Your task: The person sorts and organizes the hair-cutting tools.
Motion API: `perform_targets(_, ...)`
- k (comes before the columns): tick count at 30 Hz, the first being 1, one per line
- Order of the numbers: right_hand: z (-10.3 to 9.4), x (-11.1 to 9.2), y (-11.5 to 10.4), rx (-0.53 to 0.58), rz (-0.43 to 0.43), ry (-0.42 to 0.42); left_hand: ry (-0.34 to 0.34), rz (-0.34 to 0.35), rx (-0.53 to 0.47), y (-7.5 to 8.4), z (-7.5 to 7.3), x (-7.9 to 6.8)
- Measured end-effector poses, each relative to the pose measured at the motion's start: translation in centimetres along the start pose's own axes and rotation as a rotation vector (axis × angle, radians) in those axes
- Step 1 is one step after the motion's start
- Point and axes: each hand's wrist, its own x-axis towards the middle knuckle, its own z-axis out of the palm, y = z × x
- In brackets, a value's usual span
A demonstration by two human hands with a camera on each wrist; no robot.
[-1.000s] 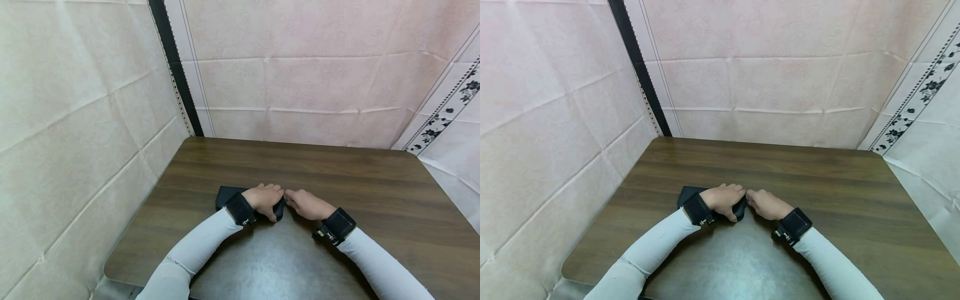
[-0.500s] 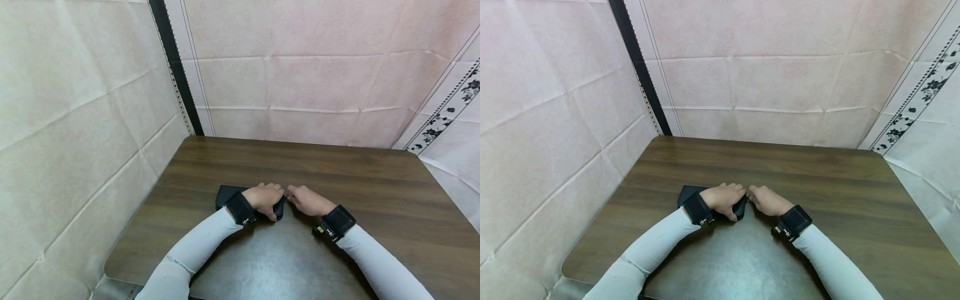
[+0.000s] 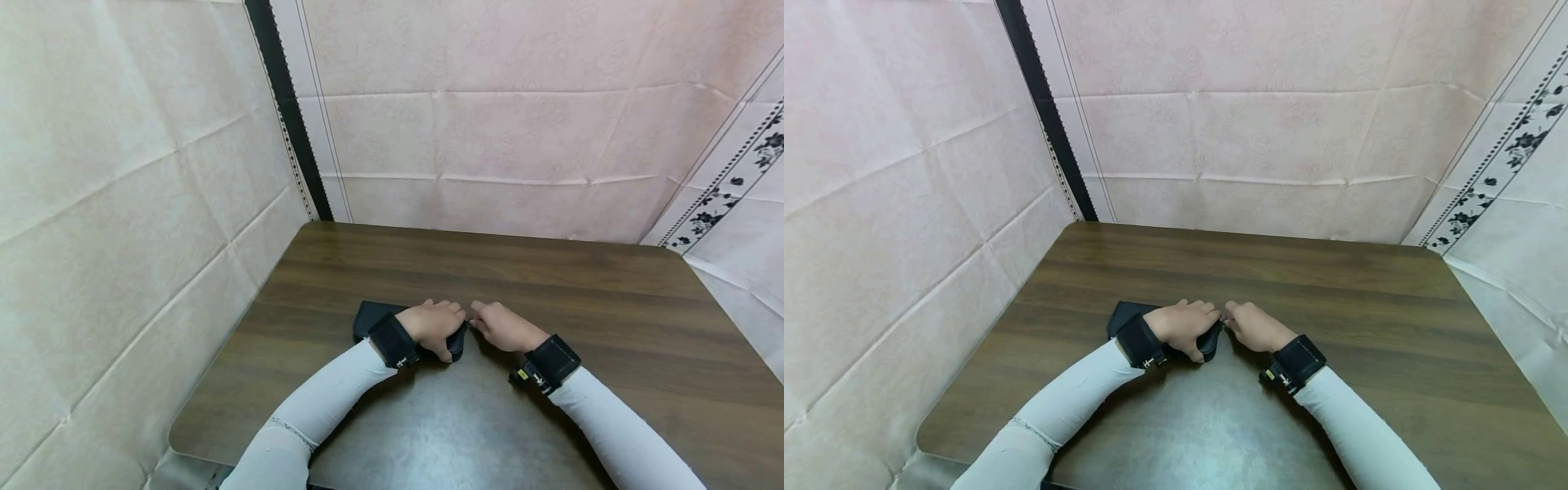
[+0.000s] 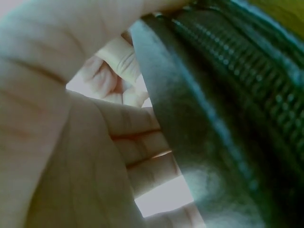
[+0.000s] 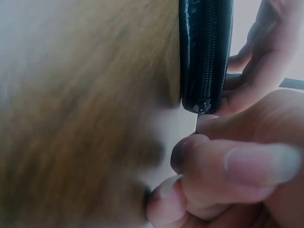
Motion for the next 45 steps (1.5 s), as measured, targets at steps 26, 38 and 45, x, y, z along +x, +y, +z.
perform_targets(26, 0.0, -0.6, -0.2, -0.007, 0.024, 0.042, -0.037, -0.048, -0.076, -1.2, 0.5, -0.4)
perform_targets(38, -0.8, -1.6, -3.5, -0.08, 0.114, 0.08, -0.057, -0.243, -0.194, -6.7, 2.1, -6.6)
perform_targets(45, 0.7, -1.7, -5.3, -0.087, 0.015, 0.028, -0.085, -0.323, -0.253, -8.7, 2.3, -8.9)
